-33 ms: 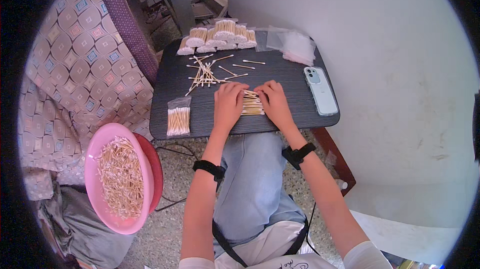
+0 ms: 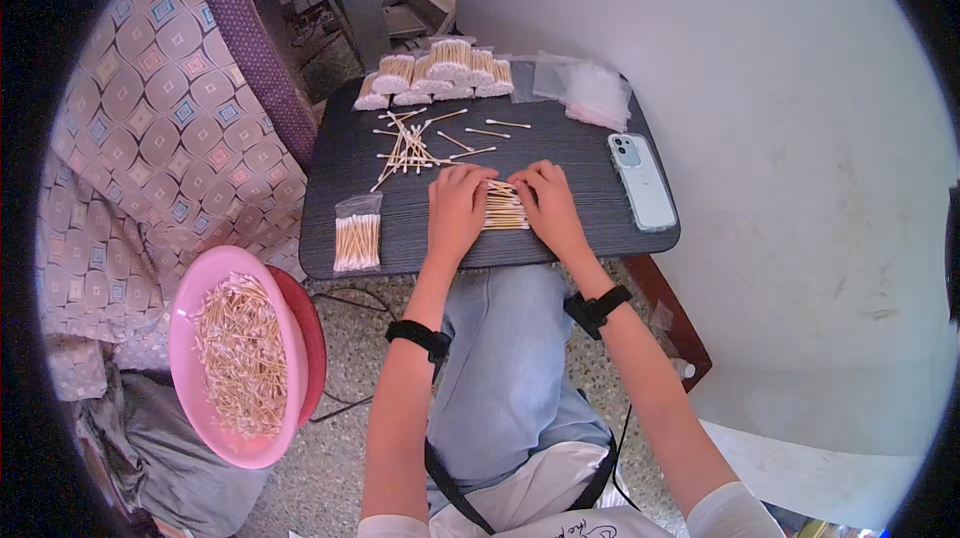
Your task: The person gathers cotton swabs from a table, aligns them into a row by hand, and places the bundle into a plastic bag. They then repeat the process, gathering and aligning more swabs to place into a second plastic bag.
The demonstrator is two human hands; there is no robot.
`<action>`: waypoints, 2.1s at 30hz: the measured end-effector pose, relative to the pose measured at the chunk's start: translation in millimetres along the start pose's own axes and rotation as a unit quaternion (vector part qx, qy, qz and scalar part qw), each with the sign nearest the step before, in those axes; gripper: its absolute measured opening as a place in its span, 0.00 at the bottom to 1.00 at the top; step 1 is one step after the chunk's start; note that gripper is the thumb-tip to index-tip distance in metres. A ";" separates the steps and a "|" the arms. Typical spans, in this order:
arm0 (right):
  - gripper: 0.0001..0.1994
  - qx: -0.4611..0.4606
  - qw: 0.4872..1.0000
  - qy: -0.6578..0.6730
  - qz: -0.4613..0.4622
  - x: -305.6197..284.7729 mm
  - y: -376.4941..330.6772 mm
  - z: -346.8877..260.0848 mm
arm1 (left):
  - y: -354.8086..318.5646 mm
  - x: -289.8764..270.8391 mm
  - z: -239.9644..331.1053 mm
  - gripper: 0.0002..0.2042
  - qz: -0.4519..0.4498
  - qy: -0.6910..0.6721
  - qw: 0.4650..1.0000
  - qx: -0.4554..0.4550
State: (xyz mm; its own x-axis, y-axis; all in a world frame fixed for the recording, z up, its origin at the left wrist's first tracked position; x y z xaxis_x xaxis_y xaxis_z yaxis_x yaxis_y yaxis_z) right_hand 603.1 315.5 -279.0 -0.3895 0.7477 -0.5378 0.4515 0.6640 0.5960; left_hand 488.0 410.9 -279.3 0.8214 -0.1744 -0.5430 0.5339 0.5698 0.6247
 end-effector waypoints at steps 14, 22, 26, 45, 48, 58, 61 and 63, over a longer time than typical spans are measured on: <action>0.06 -0.003 0.999 0.037 -0.027 1.0 1.9 -4.5 | -2.2 0.2 -12.1 0.10 0.007 -0.012 0.998 -0.065; 0.06 -0.003 1.000 0.013 -0.012 0.9 0.8 -1.6 | -2.2 -2.5 1.6 0.11 -0.009 0.032 0.999 0.030; 0.07 -0.003 1.000 0.008 0.009 1.4 0.7 -2.6 | -5.7 3.4 -0.7 0.13 -0.058 0.071 0.996 0.020; 0.13 -0.034 0.999 -0.018 0.002 3.7 -1.7 -1.5 | -9.5 7.4 11.8 0.14 -0.046 0.132 0.983 0.118; 0.13 -0.050 0.998 -0.043 0.008 3.6 -2.0 -1.5 | -9.1 10.0 11.9 0.16 -0.047 0.136 0.983 0.112; 0.11 -0.018 0.999 -0.030 0.020 1.4 -0.7 -0.7 | -7.3 9.7 12.3 0.18 -0.046 0.170 0.979 0.102; 0.12 -0.015 0.999 -0.035 0.027 1.0 -1.2 -1.0 | -7.2 8.4 10.7 0.18 -0.059 0.132 0.985 0.097; 0.12 -0.029 0.999 -0.034 0.023 0.8 -0.9 -2.3 | -9.0 11.4 7.5 0.18 -0.102 0.131 0.982 0.090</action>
State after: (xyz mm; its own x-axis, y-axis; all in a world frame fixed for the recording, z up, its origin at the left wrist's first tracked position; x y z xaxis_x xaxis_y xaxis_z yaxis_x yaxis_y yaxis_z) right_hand 600.5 315.5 -278.6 -0.3143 0.7758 -0.5471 0.4197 0.6305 0.6529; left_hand 494.1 397.8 -286.9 0.6269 -0.0438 -0.7779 0.7277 0.3895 0.5646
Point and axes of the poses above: each hand's wrist, its own y-axis towards the middle knuckle, its own x-axis out of the palm, z = x × y, the point moved 4 cm from there along y, towards the middle knuckle, and after that the axes turned 6 degrees about z, right-handed, at the moved point
